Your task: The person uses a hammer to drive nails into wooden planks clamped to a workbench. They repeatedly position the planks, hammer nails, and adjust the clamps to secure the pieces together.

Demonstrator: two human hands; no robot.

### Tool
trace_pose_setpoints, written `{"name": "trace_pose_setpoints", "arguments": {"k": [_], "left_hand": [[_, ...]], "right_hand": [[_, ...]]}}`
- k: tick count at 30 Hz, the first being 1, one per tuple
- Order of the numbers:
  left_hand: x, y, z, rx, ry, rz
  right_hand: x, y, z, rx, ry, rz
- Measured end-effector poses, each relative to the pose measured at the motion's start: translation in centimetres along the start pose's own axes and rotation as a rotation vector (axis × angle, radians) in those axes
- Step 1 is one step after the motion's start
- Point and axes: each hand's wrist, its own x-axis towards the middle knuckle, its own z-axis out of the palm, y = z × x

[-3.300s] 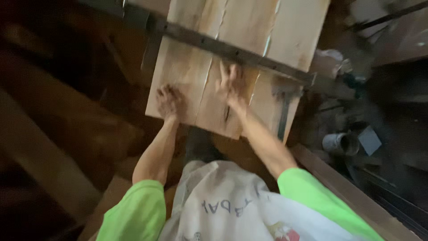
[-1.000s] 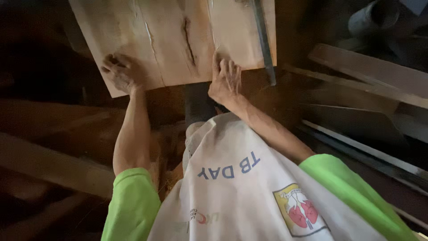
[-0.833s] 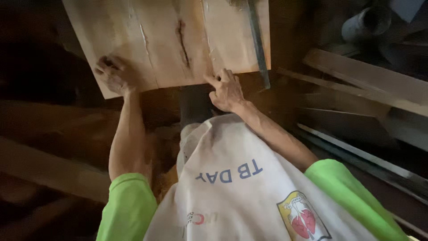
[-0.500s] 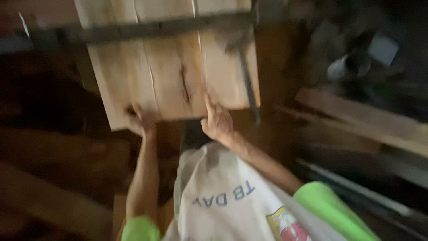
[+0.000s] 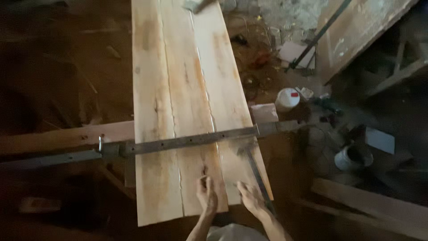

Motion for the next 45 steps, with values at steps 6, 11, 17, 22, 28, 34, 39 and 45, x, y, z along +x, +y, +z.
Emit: {"name": "trace_pose_setpoints", "arguments": {"k": [6, 11, 17, 22, 28, 34, 39, 45], "left_hand": [[-1.2, 4.7, 5.6, 0.123, -0.313, 0.087], [-3.0, 5.5, 11.1, 0.047, -0.389, 0.168], [-9.5, 4.4, 19.8, 0.163, -0.315, 0.062], [-16.6, 3.3, 30.7, 0.029, -0.318, 0.180], [-21.1, 5.0, 40.7, 0.092, -0.428, 0.107], [-22.4, 6.5, 48.8, 0.182, -0.415, 0.126], [-21.7, 6.2, 55.2, 0.235, -0.495, 0.061], [-15.9, 6.2, 62.1, 0.322, -0.583, -0.025]], "right_hand": [[-2.5, 0.7, -5.1, 0.167, 0.278, 0.108], [-3.2, 2.8, -9.1, 0.195, 0.350, 0.058], [-2.2, 7.9, -18.2, 0.053, 0.422, -0.178], [-2.0, 14.3, -30.1, 0.412, 0.398, -0.183], [-5.1, 19.5, -41.2, 0.614, 0.478, -0.242], [-5.4, 22.5, -45.2, 0.688, 0.457, -0.144], [-0.8, 26.0, -49.7, 0.978, 0.348, 0.032], [9.6, 25.5, -56.5, 0.777, 0.538, 0.225]]}}
